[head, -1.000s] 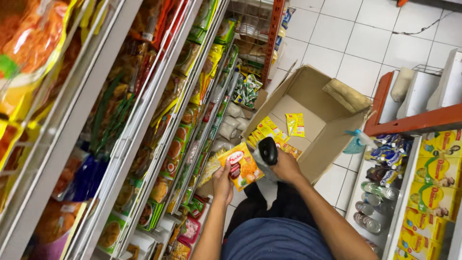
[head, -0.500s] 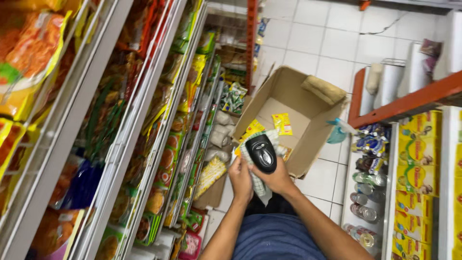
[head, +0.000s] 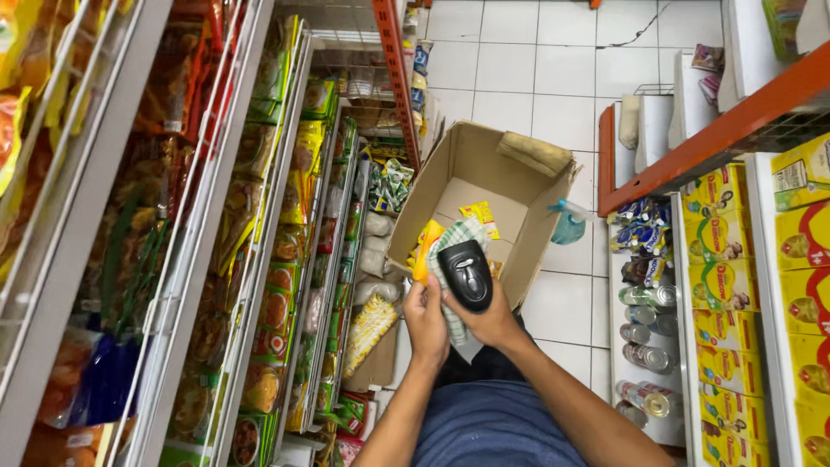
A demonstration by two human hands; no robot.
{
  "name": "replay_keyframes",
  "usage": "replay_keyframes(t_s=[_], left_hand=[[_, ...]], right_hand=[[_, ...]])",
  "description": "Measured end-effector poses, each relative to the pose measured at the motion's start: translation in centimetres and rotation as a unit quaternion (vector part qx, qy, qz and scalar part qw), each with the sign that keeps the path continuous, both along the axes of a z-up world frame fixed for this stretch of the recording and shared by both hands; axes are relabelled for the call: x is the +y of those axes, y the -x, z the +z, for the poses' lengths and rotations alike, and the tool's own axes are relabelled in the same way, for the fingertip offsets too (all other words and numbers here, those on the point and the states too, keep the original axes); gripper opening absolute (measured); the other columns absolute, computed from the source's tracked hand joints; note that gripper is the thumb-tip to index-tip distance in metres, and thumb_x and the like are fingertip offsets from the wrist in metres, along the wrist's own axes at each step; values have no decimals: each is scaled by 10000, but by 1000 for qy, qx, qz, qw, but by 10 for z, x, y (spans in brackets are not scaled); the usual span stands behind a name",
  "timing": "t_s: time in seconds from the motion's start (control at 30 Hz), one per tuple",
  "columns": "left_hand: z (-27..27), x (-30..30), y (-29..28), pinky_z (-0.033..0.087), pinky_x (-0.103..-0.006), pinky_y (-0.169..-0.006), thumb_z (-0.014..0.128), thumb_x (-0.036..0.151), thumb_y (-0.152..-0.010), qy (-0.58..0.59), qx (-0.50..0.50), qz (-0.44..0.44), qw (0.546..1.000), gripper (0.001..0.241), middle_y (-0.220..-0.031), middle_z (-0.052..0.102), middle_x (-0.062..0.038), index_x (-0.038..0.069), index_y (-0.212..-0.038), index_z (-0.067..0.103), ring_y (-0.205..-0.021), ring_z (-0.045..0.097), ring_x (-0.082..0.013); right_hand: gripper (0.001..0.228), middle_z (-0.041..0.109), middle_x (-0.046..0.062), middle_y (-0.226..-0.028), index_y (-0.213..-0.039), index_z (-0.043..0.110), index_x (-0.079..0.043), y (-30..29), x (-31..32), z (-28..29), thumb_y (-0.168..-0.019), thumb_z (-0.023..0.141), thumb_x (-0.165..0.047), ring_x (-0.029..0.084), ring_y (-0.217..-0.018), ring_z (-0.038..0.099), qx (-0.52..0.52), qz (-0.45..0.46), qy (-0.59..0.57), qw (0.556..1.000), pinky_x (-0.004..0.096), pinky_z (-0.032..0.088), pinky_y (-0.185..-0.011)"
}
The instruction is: The person picks up food packets from retail shelves, scans them with a handheld barcode scanner, and places them into a cardboard box on the floor.
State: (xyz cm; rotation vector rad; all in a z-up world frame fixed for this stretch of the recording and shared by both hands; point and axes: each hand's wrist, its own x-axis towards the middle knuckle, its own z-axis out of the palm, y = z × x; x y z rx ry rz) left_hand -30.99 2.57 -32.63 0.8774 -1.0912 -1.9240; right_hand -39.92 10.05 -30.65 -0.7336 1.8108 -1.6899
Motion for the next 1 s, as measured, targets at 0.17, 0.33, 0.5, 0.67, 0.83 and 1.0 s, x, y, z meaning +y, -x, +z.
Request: replay_keyframes(t_s=[0.17, 0.33, 0.5, 0.67, 0.83, 1.0], left_hand=[[8, 21, 18, 471, -227, -784, 538, 268, -1049, 20, -31, -29, 999, 285, -964, 680, 12, 38, -1086, 702, -880, 574, -50], [8, 31, 50, 483, -262, -812, 562, 241, -1121, 32, -22, -21, 999, 275, -1037, 652, -56, -19, -1191, 622, -915, 573, -90], [47, 45, 64, 520, -259, -927, 527, 219, -1004, 2, 32, 10, 999, 322, -1182, 679, -46, 101, -1302, 506, -1043, 658, -94], [4, 26, 47, 510, -312, -868, 499, 217, -1114, -62, 211, -50, 974, 220, -1095, 658, -68, 49, -1242, 560, -967, 629, -147], [-18, 44, 83, 494, -314, -855, 465, 233, -1160, -49, 174, -4, 983, 280, -1070, 639, -63, 13, -1257, 610, -937, 593, -148], [-9, 59, 112, 501, -293, -1010, 425, 235, -1058, -34, 125, 176, 976, 345, -1198, 655, -11, 70, -1313, 588, -1133, 617, -130]], right_hand=[[251, 771, 59, -903, -1028, 743, 22, 38, 7, -7, -870, 831, -151, 124, -768, 689, -63, -55, -30, 996, 316, 580, -701], [455, 706, 67, -1006, -1159, 620, 27, 38, 32, -15, -795, 839, -137, 128, -882, 684, 70, -48, 55, 995, 297, 562, -771], [434, 727, 124, -1068, -1187, 662, 23, 87, 45, -24, -818, 850, -106, 190, -901, 695, -1, -78, -33, 996, 333, 579, -798], [552, 657, 79, -1270, -1353, 618, -11, 169, 63, -15, -825, 777, -14, 175, -1138, 633, -219, -23, 124, 968, 320, 513, -993], [616, 660, 61, -1287, -1386, 586, -12, 164, 76, -1, -801, 777, -1, 171, -1182, 613, -166, 158, 115, 966, 314, 496, -1032], [576, 686, 54, -1236, -1351, 578, -20, 140, 71, 9, -815, 790, -20, 165, -1133, 625, -127, 297, 26, 946, 322, 508, -998]])
